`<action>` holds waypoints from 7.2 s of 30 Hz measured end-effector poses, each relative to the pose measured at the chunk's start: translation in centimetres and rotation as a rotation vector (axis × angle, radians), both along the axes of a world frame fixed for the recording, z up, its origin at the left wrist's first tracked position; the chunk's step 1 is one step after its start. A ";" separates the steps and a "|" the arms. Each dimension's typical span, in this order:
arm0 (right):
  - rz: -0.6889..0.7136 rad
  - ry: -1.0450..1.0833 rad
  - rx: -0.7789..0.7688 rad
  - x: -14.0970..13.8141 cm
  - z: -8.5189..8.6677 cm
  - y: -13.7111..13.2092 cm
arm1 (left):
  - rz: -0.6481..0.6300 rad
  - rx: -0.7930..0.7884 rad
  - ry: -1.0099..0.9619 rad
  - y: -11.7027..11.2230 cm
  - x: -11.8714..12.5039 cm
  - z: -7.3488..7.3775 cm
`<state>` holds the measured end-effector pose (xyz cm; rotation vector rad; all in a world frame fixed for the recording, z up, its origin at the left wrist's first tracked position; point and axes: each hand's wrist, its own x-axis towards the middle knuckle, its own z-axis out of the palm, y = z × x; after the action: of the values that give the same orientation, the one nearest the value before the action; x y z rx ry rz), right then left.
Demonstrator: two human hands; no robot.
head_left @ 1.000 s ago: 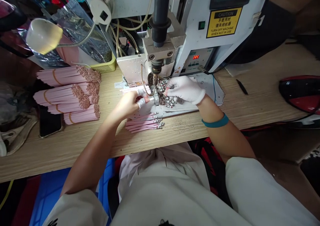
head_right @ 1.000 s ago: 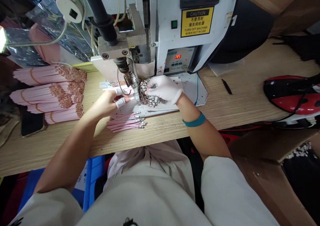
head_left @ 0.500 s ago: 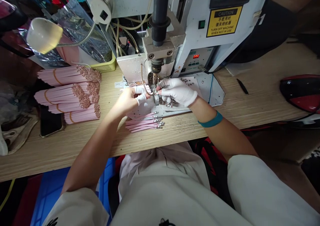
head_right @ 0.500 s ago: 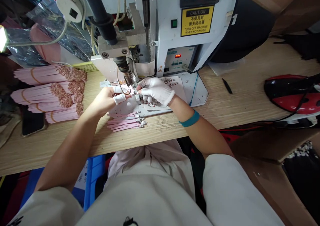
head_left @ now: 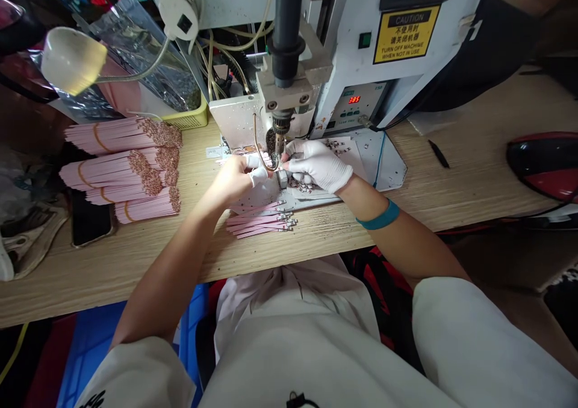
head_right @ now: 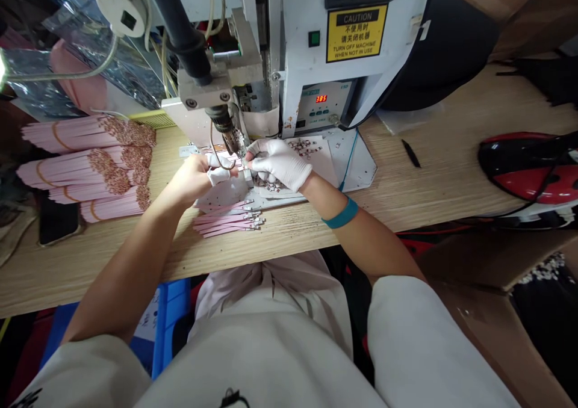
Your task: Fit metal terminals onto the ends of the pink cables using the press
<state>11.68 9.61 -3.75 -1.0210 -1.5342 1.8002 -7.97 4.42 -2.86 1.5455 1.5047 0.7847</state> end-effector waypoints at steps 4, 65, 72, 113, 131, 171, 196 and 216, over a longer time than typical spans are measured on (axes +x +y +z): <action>-0.005 0.015 -0.003 0.0 0.0 0.0 | 0.009 -0.001 -0.014 0.1 0.0 -0.2; -0.091 -0.438 0.663 1.1 -0.3 1.5 | -0.182 0.223 0.483 -0.5 -0.9 0.5; -0.041 -0.048 0.138 1.5 0.5 0.9 | -0.162 0.187 0.393 -0.6 -0.6 0.6; 0.018 -0.034 0.005 0.2 0.7 -0.1 | -0.032 -0.020 -0.061 0.0 0.4 0.1; -0.093 -0.472 0.637 3.0 0.9 1.8 | -0.172 0.011 0.375 -1.8 -1.2 1.7; 0.035 -0.021 -0.028 0.6 0.8 0.4 | -0.072 0.005 -0.077 -0.2 -1.1 -0.8; -0.001 -0.011 0.006 0.0 0.3 0.1 | -0.026 -0.014 -0.019 0.1 0.1 -0.2; 0.013 -0.016 0.005 0.0 0.7 -0.1 | -0.043 -0.022 0.011 0.3 0.3 0.4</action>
<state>11.66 9.51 -3.06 -1.0282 -1.5578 1.7995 -7.72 4.76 -2.50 1.5625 1.4787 0.7341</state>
